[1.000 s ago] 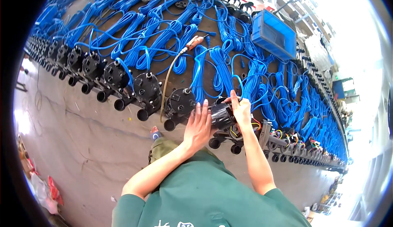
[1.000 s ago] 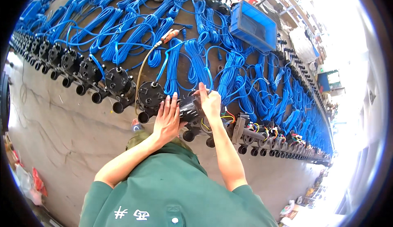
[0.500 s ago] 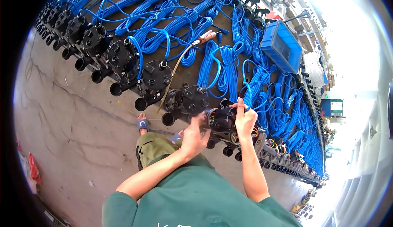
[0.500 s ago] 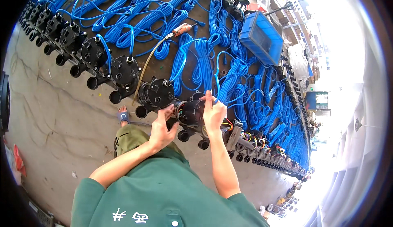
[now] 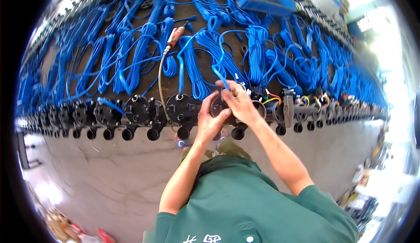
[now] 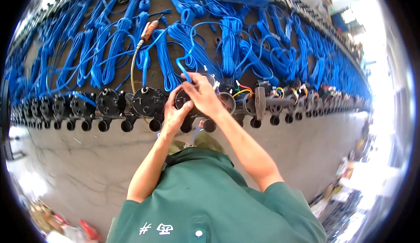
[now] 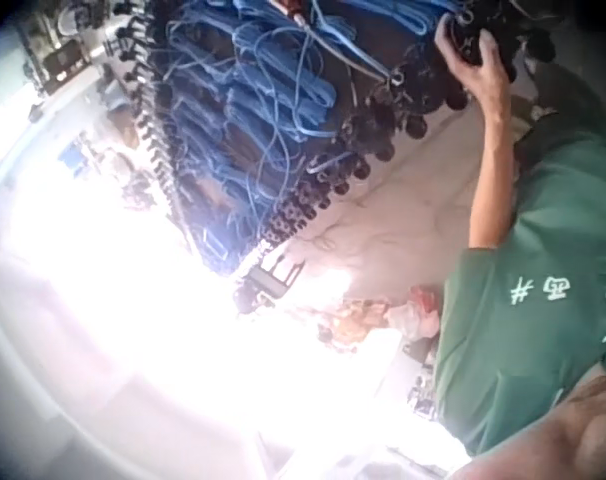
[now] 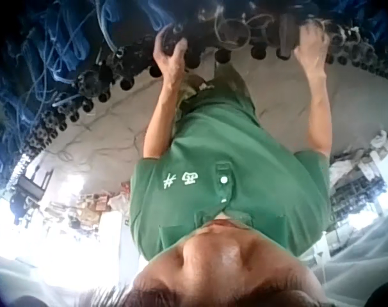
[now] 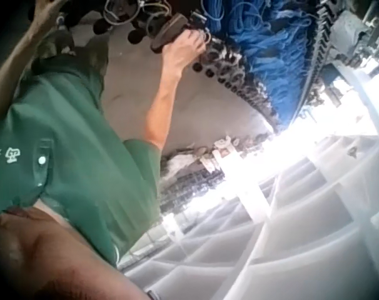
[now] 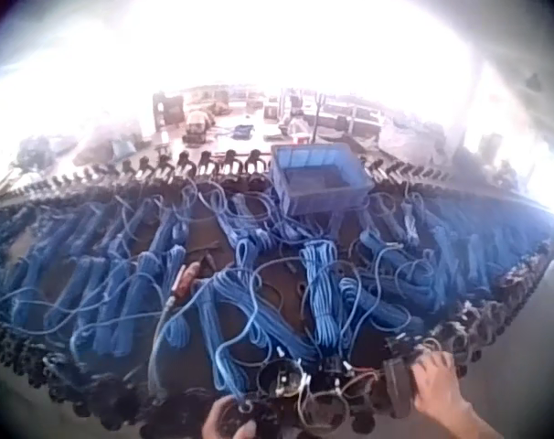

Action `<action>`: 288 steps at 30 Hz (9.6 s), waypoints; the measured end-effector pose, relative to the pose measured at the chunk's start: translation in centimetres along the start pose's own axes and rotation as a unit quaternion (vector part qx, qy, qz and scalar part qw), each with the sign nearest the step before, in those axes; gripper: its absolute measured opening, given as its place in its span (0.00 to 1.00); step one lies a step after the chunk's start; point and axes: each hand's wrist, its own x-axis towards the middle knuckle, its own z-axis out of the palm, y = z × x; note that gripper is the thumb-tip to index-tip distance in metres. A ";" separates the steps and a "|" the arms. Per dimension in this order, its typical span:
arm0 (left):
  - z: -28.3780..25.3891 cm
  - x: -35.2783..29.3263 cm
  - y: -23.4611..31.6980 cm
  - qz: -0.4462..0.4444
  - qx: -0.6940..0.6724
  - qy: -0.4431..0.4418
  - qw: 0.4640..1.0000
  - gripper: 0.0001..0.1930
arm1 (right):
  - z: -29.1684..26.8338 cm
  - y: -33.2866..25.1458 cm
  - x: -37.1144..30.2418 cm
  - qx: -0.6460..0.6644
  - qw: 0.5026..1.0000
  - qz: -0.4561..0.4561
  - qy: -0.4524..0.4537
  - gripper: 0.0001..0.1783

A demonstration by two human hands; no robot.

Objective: The person assembles water pump components by placing a black cap onto a motor housing and securing it using a hammer to tap it into place.

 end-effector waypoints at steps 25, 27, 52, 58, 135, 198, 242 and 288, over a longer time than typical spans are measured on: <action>1.3 -0.8 1.4 -0.007 0.020 0.040 0.999 0.30 | -16.4 -4.1 -14.2 -0.139 0.956 0.212 0.148 0.11; 1.5 -0.5 1.6 0.001 0.026 0.039 0.999 0.31 | -14.1 -5.7 -13.8 -0.051 0.949 0.282 0.132 0.12; 2.4 -1.0 2.1 0.037 0.045 0.084 0.995 0.26 | -6.7 -4.5 -12.8 -0.180 0.952 0.246 -0.036 0.16; 2.0 -1.1 1.5 0.026 0.042 0.086 0.995 0.25 | -6.8 -11.7 -10.0 -0.225 0.972 -0.055 0.031 0.13; 0.0 -6.6 -15.3 -0.003 0.210 0.027 0.977 0.28 | -10.0 -3.1 -13.7 0.129 0.959 0.248 0.045 0.16; -2.3 -8.5 -17.9 -0.140 0.307 0.069 0.939 0.32 | -7.2 1.6 -17.4 0.127 0.911 0.390 0.049 0.17; 19.8 7.5 8.6 0.109 0.696 0.028 0.709 0.53 | -25.0 1.0 0.4 0.099 0.962 0.226 -0.120 0.33; 16.8 -3.3 -0.9 0.034 0.506 0.210 0.836 0.52 | -17.2 3.3 0.9 0.054 0.991 0.064 -0.107 0.10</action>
